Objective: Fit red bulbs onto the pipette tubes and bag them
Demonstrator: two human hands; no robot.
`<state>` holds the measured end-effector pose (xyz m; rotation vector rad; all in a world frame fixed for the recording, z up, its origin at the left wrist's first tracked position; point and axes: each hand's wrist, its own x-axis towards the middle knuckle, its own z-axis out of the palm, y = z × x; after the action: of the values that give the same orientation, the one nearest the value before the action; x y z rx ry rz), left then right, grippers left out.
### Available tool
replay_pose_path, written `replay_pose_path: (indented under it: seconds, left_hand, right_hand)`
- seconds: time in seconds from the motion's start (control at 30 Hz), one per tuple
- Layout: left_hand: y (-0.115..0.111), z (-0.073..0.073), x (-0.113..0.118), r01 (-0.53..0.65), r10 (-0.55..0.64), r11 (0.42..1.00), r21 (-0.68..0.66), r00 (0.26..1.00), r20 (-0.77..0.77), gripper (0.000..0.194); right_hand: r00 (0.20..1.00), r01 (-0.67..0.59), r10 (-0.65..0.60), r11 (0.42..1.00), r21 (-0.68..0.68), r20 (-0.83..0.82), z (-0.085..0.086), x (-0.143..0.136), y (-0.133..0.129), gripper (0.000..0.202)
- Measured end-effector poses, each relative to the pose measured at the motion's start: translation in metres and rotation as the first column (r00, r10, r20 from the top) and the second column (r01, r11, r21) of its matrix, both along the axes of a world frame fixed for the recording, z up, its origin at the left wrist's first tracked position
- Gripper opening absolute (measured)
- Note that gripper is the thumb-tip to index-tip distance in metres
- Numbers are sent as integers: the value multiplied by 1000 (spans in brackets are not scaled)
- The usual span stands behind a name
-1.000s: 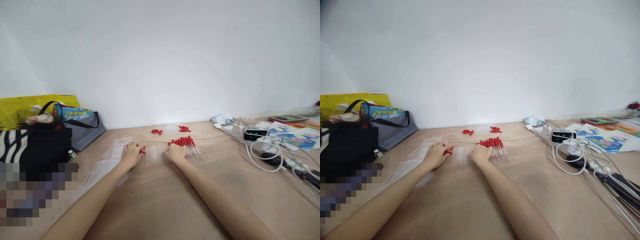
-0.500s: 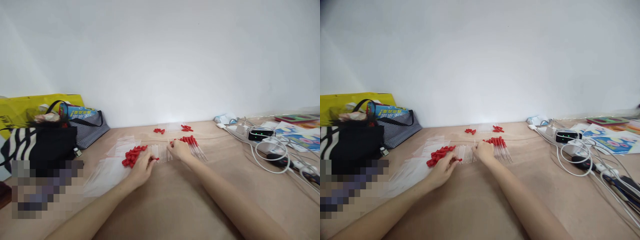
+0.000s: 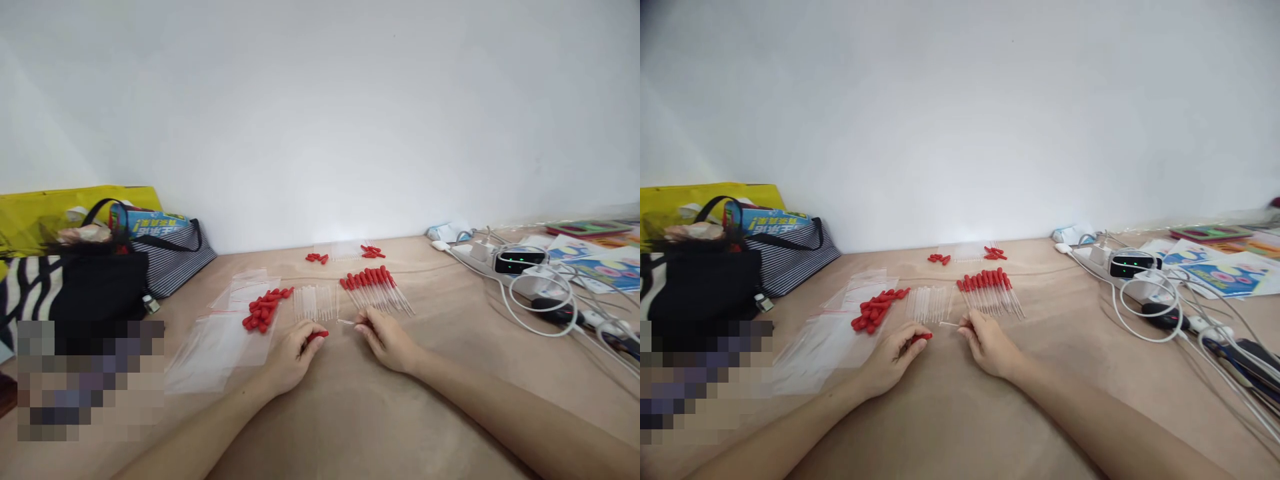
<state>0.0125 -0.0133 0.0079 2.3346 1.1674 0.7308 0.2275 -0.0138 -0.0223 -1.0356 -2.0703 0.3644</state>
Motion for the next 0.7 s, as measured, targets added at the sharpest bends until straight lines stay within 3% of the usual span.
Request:
replay_pose_path:
  seconds: [0.4, 0.7]
  left_hand:
    - [-1, -3, 5, 83, -63, 986, -143, 988, 140, 17]
    - [-2, -7, 6, 20, 4, 990, -143, 986, 164, 19]
  right_hand:
    - [997, -22, 21, 1000, 12, 78, 3, -8, -6, 6]
    - [985, -108, 97, 991, 74, 139, 6, -4, -7, 9]
